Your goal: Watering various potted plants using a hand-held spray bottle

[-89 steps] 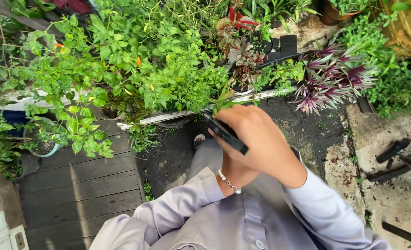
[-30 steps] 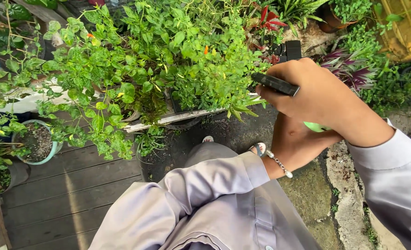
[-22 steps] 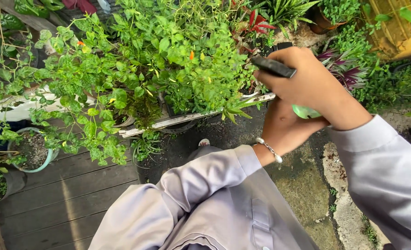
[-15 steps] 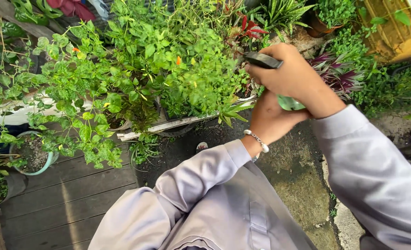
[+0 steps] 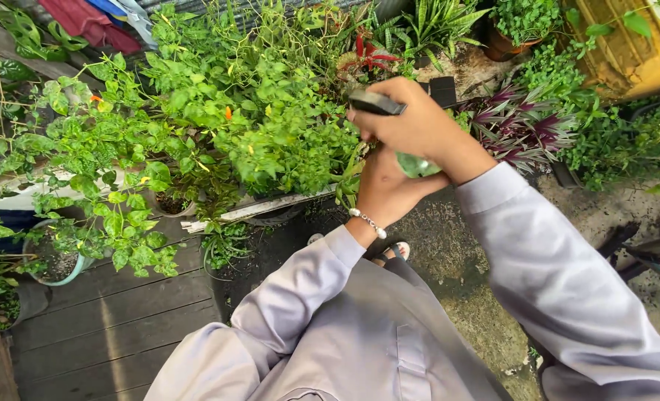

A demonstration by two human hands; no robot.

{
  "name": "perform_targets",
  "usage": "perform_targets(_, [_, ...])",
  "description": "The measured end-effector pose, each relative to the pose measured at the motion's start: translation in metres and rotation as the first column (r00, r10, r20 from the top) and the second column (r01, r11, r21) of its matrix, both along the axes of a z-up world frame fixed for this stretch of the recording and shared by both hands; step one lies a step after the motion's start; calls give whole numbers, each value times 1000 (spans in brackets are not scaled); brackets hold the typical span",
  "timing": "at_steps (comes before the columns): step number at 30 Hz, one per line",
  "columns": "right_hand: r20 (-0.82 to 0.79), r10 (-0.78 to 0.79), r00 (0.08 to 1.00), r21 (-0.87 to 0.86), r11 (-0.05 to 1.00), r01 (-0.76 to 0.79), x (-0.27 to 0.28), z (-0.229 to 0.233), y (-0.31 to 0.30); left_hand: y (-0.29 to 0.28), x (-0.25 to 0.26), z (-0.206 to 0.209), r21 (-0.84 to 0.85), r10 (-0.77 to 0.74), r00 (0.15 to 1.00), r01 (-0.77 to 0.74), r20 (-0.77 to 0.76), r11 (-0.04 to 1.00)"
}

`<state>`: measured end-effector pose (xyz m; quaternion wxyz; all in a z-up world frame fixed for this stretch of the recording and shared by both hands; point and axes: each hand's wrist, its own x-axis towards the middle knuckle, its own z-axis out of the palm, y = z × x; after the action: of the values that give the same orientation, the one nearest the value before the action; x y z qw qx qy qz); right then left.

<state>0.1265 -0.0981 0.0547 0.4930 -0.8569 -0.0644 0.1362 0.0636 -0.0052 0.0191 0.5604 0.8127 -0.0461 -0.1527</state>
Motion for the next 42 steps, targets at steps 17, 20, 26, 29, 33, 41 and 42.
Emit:
perform_targets(17, [-191, -201, 961, 143, 963, 230, -21, -72, -45, -36, -21, -75, -212, -205, 979, 195, -23, 957])
perform_targets(20, [-148, -190, 971, 165, 963, 213, -17, -86, -47, -38, -21, -81, -185, -184, 983, 177, -24, 967])
perform_targets(26, [-129, -244, 961, 248, 931, 270, -8, -92, -46, -31, -10, -72, -35, -111, 993, 110, -26, 993])
perform_targets(29, [-127, -228, 965, 267, 930, 254, -2, -101, -49, -35, -8, -78, -58, -96, 995, 96, -7, 994])
perform_targets(33, [-173, -199, 965, 176, 958, 229, -2, -109, -51, -35, -17, -48, -64, -105, 991, 100, -86, 993])
perform_targets(41, [-125, -75, 989, 213, 972, 101, 12, -105, -71, -53, -2, -112, -102, 44, 999, -41, 26, 994])
perform_targets(42, [-80, -59, 995, 200, 977, 74, 19, -113, -79, -55, 1, -115, -148, 51, 998, -44, 41, 988])
